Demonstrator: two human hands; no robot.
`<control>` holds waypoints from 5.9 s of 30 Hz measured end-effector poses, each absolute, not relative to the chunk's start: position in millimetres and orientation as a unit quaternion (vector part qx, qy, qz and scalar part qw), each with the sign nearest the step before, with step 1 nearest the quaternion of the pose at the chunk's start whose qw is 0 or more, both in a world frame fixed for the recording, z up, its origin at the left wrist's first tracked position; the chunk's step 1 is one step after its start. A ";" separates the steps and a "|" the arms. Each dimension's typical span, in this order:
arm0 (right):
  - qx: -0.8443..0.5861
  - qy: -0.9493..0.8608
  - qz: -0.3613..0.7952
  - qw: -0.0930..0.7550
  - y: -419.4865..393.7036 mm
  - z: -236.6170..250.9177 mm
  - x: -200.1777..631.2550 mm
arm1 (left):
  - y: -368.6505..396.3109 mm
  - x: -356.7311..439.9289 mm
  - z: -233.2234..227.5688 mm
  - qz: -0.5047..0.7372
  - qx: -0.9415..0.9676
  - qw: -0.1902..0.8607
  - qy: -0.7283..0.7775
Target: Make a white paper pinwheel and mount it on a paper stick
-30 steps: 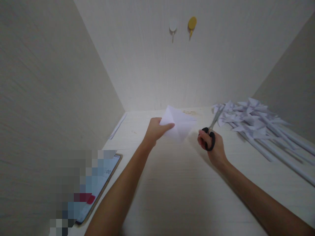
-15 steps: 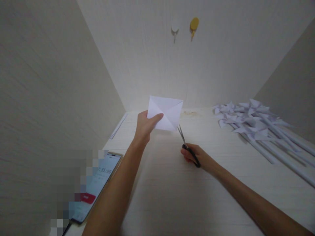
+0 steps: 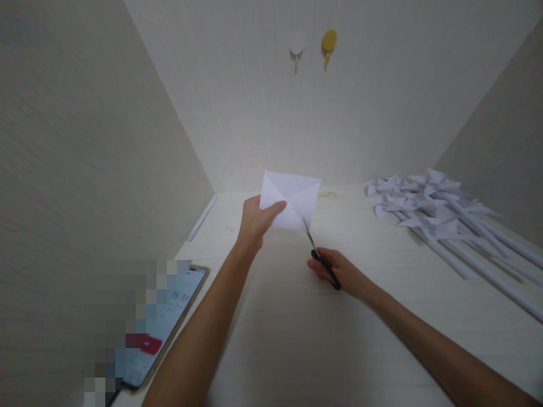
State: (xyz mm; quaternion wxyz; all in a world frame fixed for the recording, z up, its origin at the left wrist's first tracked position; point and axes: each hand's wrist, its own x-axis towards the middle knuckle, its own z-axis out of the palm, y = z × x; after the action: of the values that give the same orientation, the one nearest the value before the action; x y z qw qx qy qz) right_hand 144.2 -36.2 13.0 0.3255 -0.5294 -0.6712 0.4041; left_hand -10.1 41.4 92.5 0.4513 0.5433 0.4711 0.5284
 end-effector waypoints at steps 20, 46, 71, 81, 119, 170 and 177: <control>-0.524 -0.660 0.433 0.321 -36.6 13.8 144.4 | 40.6 -10.9 94.4 0.523 0.548 0.448 0.475; -0.528 -0.663 0.425 0.319 -36.3 12.8 144.4 | 39.1 -10.8 95.3 0.521 0.552 0.447 0.474; -0.554 -0.677 0.375 0.308 -35.2 10.8 145.1 | 41.0 -11.7 94.7 0.514 0.559 0.444 0.476; -0.562 -0.680 0.359 0.304 -35.0 11.0 145.1 | 41.6 -11.9 93.8 0.513 0.562 0.444 0.474; -0.592 -0.669 0.321 0.313 -34.2 11.7 145.7 | 45.1 -15.8 92.8 0.513 0.564 0.442 0.472; -0.594 -0.672 0.309 0.316 -33.2 7.1 146.5 | 38.7 -8.4 90.5 0.413 0.631 0.440 0.486; -0.603 -0.671 0.302 0.308 -34.3 11.6 146.0 | 39.5 -9.3 90.9 0.410 0.638 0.430 0.490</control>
State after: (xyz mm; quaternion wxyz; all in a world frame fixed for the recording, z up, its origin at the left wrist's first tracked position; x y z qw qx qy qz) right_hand 146.0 -34.3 11.6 0.3077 -0.6035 -0.6708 0.3019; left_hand -9.3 39.5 90.9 0.4304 0.6378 0.4896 0.4102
